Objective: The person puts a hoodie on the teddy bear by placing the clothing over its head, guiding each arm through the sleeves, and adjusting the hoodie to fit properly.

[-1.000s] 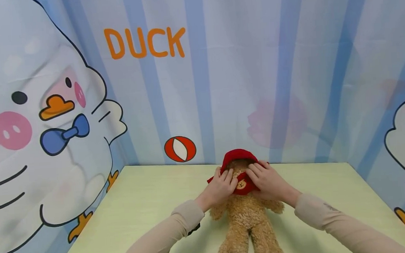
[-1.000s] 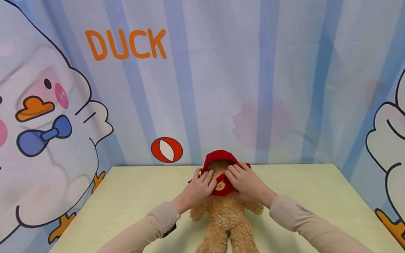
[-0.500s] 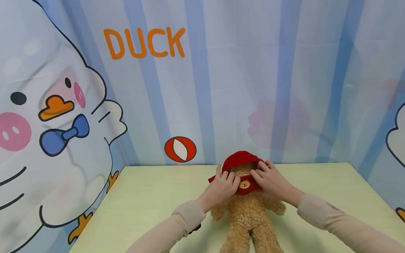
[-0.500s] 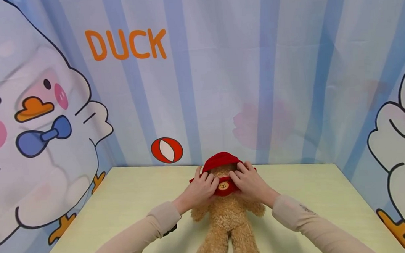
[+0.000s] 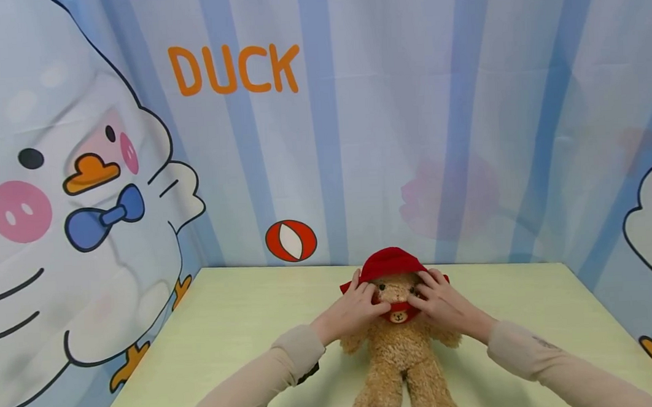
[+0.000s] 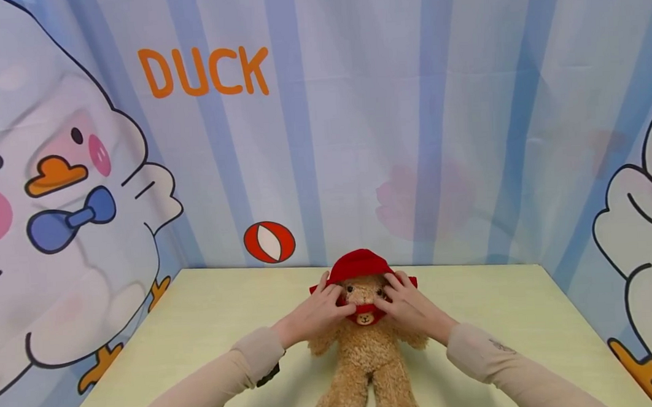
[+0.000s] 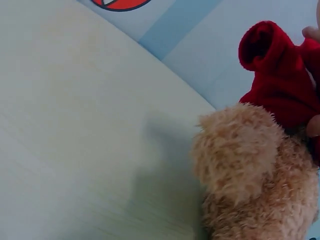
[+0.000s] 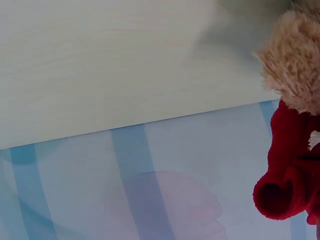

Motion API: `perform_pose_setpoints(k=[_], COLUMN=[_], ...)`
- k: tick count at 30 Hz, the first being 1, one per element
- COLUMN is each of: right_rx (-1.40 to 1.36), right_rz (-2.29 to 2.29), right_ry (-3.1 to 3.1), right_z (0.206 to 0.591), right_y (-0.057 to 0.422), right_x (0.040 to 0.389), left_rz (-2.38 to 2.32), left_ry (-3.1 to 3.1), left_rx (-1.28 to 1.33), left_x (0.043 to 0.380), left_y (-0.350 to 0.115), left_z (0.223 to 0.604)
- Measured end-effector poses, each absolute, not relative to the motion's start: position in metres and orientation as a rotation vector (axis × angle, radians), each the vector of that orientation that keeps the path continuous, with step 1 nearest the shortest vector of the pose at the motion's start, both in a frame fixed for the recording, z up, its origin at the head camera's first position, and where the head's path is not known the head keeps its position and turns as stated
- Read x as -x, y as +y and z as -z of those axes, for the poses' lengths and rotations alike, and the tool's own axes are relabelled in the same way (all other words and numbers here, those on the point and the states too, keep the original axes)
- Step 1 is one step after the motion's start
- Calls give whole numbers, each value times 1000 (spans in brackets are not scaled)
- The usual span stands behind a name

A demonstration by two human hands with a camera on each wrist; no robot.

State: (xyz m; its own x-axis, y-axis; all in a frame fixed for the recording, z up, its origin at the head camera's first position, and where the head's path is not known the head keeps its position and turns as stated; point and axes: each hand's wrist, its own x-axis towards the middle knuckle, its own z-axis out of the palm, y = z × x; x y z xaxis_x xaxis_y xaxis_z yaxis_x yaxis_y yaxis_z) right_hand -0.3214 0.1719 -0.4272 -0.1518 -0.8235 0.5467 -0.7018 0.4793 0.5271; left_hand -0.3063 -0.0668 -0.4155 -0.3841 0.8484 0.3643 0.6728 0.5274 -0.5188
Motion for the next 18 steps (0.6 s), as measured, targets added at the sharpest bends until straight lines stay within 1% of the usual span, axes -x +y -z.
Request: perform_pose_setpoints(k=[6,9,14,16,18], right_rx=[-1318,-1324,-1230,-1114,-958], right_rz=[304,173,-449,-760,-1203], right_ry=[-2044,-2009,-1944,-2036,-2229], right_z=[440,448,457,456,452], right_y=[184,189,186,183,180], right_x=[318,320,324,321,319], left_rz=[-350,-312,-265,-258,-252], left_ry=[-2366,-2368,-2321,-2322,-2323], left_rx=[1261,1291,1332,1328,1311], left_x=[308,308,307,306,306], left_y=[-78,-80,-81,-81,-82], left_z=[426,428,426,426,426])
